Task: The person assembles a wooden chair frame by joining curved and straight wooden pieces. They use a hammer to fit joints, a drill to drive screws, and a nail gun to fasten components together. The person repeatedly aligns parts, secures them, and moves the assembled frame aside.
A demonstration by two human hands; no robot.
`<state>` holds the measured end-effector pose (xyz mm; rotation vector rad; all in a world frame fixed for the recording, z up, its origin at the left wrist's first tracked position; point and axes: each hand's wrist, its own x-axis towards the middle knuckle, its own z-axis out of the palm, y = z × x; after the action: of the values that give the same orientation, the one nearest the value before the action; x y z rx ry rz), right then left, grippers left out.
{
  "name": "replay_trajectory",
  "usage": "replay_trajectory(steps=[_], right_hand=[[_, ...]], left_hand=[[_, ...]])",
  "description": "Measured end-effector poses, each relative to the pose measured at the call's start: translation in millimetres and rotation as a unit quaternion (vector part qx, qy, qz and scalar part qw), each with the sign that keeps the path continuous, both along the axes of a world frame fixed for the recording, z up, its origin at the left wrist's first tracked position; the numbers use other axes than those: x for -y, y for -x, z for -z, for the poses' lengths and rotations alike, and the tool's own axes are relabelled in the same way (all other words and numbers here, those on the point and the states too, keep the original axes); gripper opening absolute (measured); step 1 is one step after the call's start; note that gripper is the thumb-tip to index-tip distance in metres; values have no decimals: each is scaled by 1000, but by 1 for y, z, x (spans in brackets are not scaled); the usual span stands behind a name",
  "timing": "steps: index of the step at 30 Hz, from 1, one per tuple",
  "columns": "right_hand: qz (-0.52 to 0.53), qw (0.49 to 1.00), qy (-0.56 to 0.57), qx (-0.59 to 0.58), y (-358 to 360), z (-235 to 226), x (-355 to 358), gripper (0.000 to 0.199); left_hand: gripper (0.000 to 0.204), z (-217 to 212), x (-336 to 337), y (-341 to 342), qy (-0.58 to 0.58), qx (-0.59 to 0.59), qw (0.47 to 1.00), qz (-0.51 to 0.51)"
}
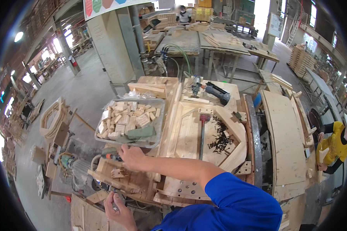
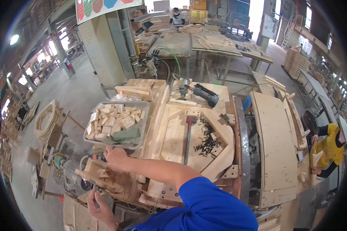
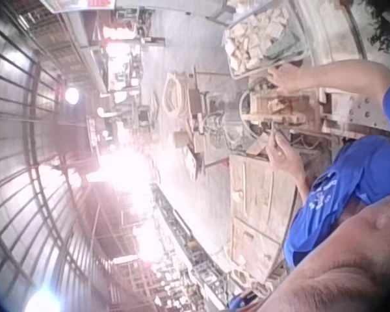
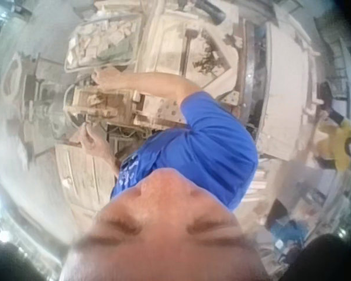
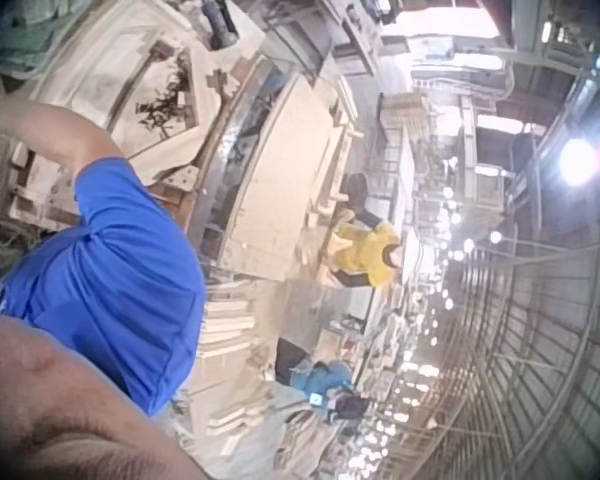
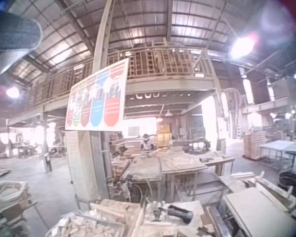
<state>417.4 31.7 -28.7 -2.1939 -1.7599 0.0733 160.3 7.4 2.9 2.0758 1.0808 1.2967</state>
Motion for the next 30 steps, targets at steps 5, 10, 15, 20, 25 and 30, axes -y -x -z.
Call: replay_trajectory(steps=[5, 10, 15, 20, 25, 30], right_hand=[[-62, 983, -140, -103, -19, -48, 43, 34], [109, 603, -403, -680, -228, -19, 137, 36], [334, 156, -611, -701, -404, 76, 204, 60], [381, 35, -643, -663, -507, 137, 205, 59], [327, -5, -697, -638, -551, 167, 213, 36], [282, -7, -704, -651, -534, 112, 239, 30]], left_hand=[[14, -15, 14, -65, -78, -40, 987, 135], [20, -7, 10, -112, -86, -10, 964, 252], [11, -6, 27, -184, -50, -90, 922, 372], [8, 21, 39, -237, 6, -226, 829, 512], [11, 53, 55, -262, -39, -166, 820, 547], [18, 41, 68, -254, -32, -192, 824, 532]])
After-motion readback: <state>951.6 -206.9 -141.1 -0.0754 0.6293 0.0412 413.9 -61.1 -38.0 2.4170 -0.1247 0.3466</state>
